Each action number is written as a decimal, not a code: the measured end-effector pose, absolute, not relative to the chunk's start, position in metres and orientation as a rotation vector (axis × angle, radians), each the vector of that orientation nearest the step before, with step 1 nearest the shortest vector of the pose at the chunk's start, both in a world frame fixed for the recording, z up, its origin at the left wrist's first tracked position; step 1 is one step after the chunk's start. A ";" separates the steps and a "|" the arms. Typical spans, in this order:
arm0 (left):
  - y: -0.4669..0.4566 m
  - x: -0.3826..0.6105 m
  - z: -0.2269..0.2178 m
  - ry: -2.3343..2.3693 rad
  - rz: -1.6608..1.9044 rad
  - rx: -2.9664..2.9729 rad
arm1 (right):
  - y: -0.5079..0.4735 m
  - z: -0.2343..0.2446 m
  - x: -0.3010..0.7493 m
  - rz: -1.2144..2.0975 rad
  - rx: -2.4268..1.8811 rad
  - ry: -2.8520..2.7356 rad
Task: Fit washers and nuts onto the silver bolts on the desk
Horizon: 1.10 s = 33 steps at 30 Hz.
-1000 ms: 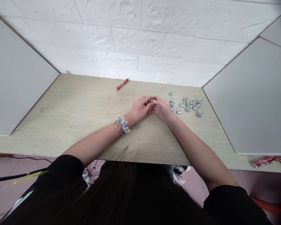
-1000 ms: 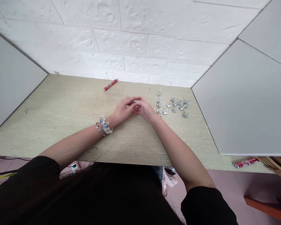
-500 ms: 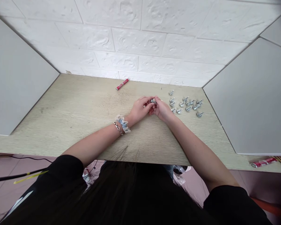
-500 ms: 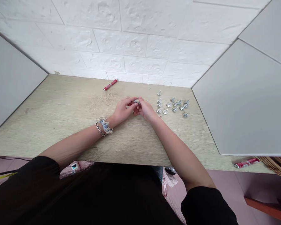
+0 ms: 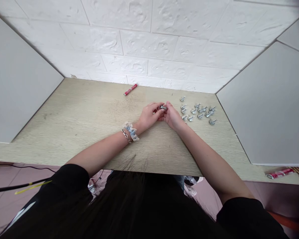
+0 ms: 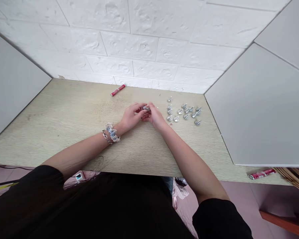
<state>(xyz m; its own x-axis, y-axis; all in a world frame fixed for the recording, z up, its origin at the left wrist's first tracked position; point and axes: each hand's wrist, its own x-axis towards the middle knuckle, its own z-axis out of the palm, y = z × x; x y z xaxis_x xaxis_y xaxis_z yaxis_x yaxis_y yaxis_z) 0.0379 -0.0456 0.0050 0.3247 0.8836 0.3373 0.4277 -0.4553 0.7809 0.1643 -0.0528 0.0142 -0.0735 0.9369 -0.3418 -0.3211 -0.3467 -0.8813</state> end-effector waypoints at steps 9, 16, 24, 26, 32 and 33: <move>-0.044 0.038 0.001 1.131 1.020 2.068 | -0.052 0.013 0.164 1.595 -1.232 -0.766; -0.043 0.037 0.002 1.169 1.047 2.029 | -0.055 0.012 0.168 1.591 -1.090 -0.815; -0.045 0.038 0.004 1.168 1.033 2.037 | -0.055 0.013 0.165 1.570 -1.136 -0.809; -0.044 0.038 0.003 1.156 1.037 2.055 | -0.055 0.015 0.164 1.590 -1.171 -0.795; -0.044 0.038 0.001 1.125 1.045 2.088 | -0.052 0.019 0.166 1.698 -1.270 -0.813; -0.044 0.038 0.002 1.122 1.044 2.089 | -0.052 0.018 0.166 1.693 -1.291 -0.815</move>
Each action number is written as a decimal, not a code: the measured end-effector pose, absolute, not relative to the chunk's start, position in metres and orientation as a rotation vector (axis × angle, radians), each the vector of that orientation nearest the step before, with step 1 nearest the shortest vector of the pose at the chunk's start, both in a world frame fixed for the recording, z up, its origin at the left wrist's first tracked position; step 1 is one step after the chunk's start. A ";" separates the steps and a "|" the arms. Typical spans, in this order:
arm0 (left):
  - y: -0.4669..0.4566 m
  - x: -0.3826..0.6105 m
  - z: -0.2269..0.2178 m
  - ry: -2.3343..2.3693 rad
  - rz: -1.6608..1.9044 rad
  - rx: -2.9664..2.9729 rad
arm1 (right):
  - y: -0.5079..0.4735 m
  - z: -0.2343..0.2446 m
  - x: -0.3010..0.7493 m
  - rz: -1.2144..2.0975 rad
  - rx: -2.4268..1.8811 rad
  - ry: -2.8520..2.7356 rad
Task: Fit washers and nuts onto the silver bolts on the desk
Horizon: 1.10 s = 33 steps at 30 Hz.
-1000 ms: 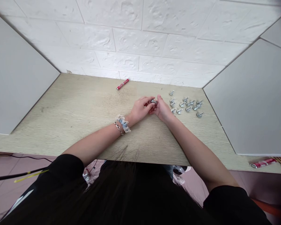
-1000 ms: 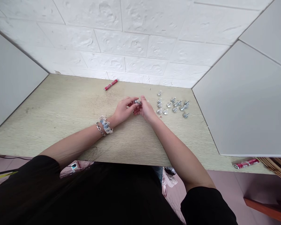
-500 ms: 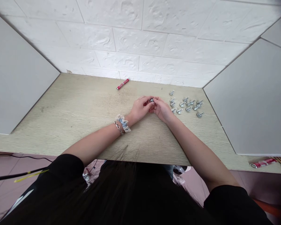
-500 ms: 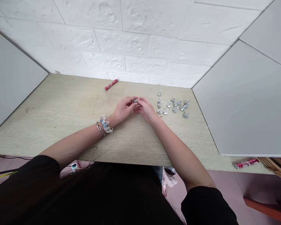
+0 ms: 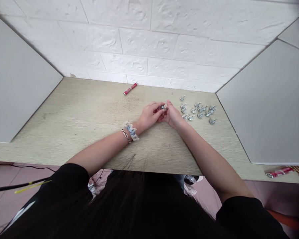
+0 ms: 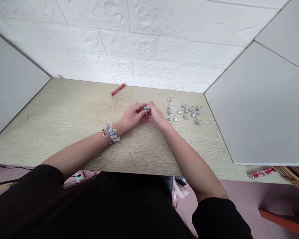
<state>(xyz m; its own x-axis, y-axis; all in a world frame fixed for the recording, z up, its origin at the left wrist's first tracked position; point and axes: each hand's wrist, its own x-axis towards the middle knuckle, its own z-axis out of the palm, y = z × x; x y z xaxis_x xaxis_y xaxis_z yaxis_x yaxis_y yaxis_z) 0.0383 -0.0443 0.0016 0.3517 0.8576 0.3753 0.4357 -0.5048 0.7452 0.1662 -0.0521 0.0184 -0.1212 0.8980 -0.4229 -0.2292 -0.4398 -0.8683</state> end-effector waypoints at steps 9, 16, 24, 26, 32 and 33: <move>-0.045 0.038 0.002 1.121 1.057 2.095 | -0.049 0.008 0.164 1.577 -1.282 -0.812; -0.044 0.038 0.003 1.141 1.065 2.063 | -0.050 0.006 0.163 1.550 -1.214 -0.804; -0.044 0.038 0.001 1.172 1.042 2.051 | -0.054 0.010 0.165 1.544 -1.182 -0.842; -0.044 0.038 0.001 1.153 1.018 2.066 | -0.055 0.012 0.165 1.548 -1.180 -0.843; -0.044 0.038 0.001 1.123 1.024 2.078 | -0.054 0.010 0.163 1.547 -1.181 -0.797; -0.044 0.038 0.001 1.119 1.028 2.081 | -0.053 0.009 0.163 1.550 -1.192 -0.789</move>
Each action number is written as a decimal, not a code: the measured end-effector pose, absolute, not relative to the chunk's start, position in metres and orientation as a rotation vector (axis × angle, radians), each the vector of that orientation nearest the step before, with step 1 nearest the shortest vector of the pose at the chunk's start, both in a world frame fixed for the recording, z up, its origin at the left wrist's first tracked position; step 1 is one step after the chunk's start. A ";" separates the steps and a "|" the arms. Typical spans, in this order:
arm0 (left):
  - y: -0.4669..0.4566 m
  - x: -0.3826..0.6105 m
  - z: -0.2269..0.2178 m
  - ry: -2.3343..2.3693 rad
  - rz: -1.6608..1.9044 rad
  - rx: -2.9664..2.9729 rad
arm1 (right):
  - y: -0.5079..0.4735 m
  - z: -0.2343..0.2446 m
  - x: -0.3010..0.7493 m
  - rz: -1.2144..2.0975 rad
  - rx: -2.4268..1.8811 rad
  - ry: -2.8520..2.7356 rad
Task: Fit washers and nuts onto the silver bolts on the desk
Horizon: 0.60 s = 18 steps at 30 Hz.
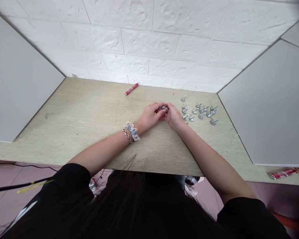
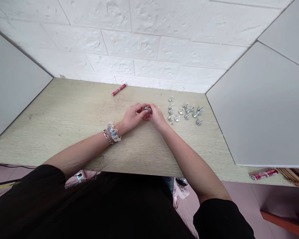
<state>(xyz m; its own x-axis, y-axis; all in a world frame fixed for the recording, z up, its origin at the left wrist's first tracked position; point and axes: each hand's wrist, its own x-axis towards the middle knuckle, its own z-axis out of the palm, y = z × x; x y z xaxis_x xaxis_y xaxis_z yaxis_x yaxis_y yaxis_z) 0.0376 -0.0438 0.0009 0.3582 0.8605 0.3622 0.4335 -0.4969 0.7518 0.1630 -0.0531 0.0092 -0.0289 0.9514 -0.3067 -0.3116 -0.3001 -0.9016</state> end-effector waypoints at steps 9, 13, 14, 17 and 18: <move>-0.046 0.039 0.004 1.124 1.011 2.082 | -0.050 0.012 0.169 1.552 -1.484 -0.842; -0.046 0.038 0.004 1.114 1.020 2.074 | -0.052 0.013 0.170 1.536 -1.532 -0.977; -0.046 0.037 0.004 1.110 1.020 2.073 | -0.052 0.013 0.170 1.544 -1.520 -0.987; -0.045 0.037 0.004 1.107 1.018 2.075 | -0.051 0.010 0.170 1.565 -1.451 -0.960; -0.045 0.037 0.004 1.113 1.020 2.075 | -0.051 0.009 0.170 1.568 -1.426 -0.940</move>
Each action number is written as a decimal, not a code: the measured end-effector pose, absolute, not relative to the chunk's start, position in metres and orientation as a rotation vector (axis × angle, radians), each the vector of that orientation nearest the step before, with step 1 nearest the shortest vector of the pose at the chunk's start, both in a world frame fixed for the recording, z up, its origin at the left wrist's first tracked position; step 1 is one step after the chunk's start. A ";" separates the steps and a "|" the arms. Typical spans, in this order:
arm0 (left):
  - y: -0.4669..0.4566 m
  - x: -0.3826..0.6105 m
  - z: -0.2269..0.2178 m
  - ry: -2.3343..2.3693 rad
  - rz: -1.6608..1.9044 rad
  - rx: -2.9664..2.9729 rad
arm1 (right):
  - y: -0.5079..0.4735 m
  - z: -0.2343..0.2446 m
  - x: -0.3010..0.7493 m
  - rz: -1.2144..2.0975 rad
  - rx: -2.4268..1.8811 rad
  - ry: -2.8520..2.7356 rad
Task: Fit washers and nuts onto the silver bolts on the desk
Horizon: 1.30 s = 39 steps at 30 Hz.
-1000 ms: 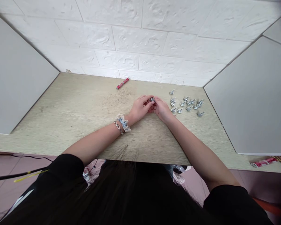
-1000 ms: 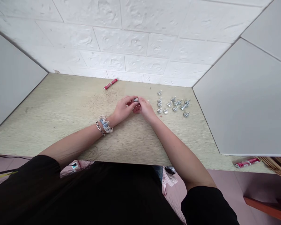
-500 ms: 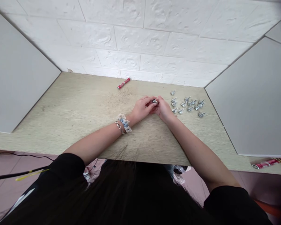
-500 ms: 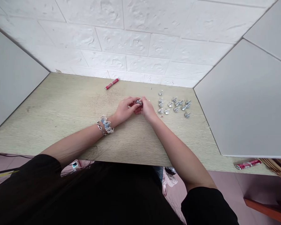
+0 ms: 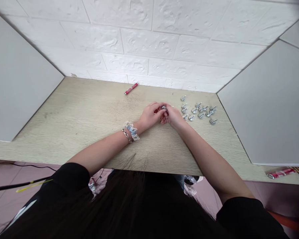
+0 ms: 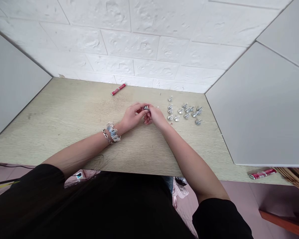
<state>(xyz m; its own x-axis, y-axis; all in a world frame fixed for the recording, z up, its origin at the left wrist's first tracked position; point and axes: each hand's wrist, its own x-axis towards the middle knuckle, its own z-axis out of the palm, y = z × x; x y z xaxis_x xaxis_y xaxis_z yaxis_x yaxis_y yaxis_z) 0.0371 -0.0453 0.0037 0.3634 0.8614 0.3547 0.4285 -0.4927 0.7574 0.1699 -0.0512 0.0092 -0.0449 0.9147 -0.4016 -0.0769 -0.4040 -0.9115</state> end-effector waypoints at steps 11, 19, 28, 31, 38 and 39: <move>-0.044 0.038 0.003 1.183 1.072 2.016 | -0.055 0.009 0.167 1.562 -1.169 -0.850; -0.042 0.038 0.000 1.183 1.100 1.993 | -0.056 0.009 0.168 1.573 -1.122 -0.842; -0.041 0.038 -0.002 1.184 1.126 1.993 | -0.056 0.009 0.169 1.580 -1.108 -0.870; -0.040 0.038 -0.002 1.174 1.129 2.000 | -0.056 0.011 0.168 1.581 -1.121 -0.864; -0.041 0.038 -0.001 1.167 1.142 2.016 | -0.057 0.013 0.166 1.577 -1.144 -0.847; -0.041 0.038 -0.001 1.168 1.139 2.013 | -0.057 0.013 0.166 1.575 -1.147 -0.847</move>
<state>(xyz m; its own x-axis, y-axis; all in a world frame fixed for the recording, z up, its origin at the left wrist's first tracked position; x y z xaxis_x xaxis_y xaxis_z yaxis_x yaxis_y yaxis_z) 0.0378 -0.0410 -0.0007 0.2659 0.8786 0.3968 0.4187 -0.4760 0.7734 0.1657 -0.0572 0.0134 -0.0809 0.9589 -0.2719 -0.3019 -0.2836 -0.9102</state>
